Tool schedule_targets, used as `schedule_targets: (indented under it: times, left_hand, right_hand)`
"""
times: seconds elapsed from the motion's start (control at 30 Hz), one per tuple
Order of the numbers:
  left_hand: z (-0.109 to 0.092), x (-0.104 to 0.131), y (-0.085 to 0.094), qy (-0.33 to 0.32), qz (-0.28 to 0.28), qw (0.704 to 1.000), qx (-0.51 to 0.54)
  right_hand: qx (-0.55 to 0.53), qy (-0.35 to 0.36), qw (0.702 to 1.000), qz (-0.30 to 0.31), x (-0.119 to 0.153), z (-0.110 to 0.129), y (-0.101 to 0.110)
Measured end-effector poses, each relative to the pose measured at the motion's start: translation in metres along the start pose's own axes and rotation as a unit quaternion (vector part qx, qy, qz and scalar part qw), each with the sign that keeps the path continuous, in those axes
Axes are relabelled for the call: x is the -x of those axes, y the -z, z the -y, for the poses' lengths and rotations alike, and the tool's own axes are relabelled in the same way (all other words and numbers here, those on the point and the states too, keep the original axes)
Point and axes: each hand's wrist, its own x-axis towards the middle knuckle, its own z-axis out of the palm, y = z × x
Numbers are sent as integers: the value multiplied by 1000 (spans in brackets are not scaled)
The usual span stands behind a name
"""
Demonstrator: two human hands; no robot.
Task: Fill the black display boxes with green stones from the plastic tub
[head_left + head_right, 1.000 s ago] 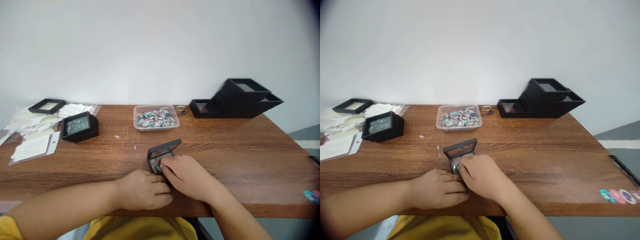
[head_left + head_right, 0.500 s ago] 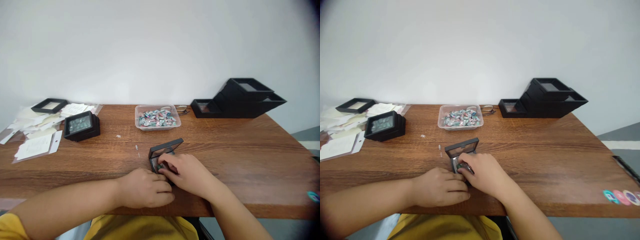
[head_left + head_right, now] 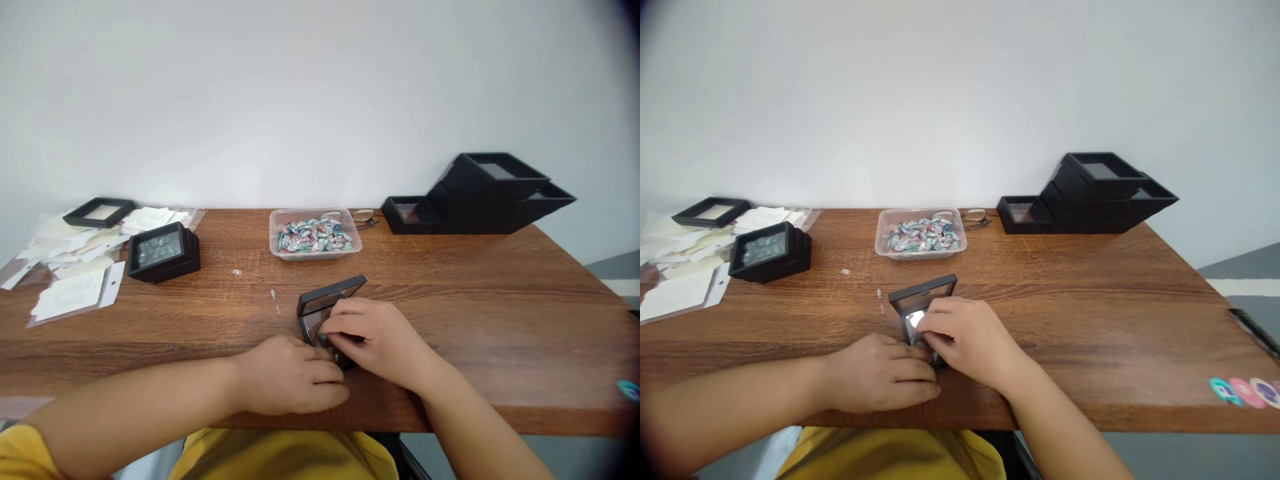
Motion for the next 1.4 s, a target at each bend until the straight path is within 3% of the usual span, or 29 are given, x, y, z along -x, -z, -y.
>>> schedule_targets:
  times: [0.1, 0.37, 0.8, 1.4]
  left_hand:
    - [1, 0, 0, 5, 0, 1000, 2]
    - [1, -1, 0, -6, -2, 1000, -1]
    - [1, -2, 1, 3, -1, 1000, 10]
    - [-3, 1, 1, 19, -2, 1000, 1]
  right_hand:
    - [23, 18, 999, -27, -1, -4, -3]
    - [9, -40, 998, 49, 3, -2, 1]
    - [-64, -50, 994, 75, 4, -6, 3]
    - [-62, -40, 993, 95, 6, -3, 8]
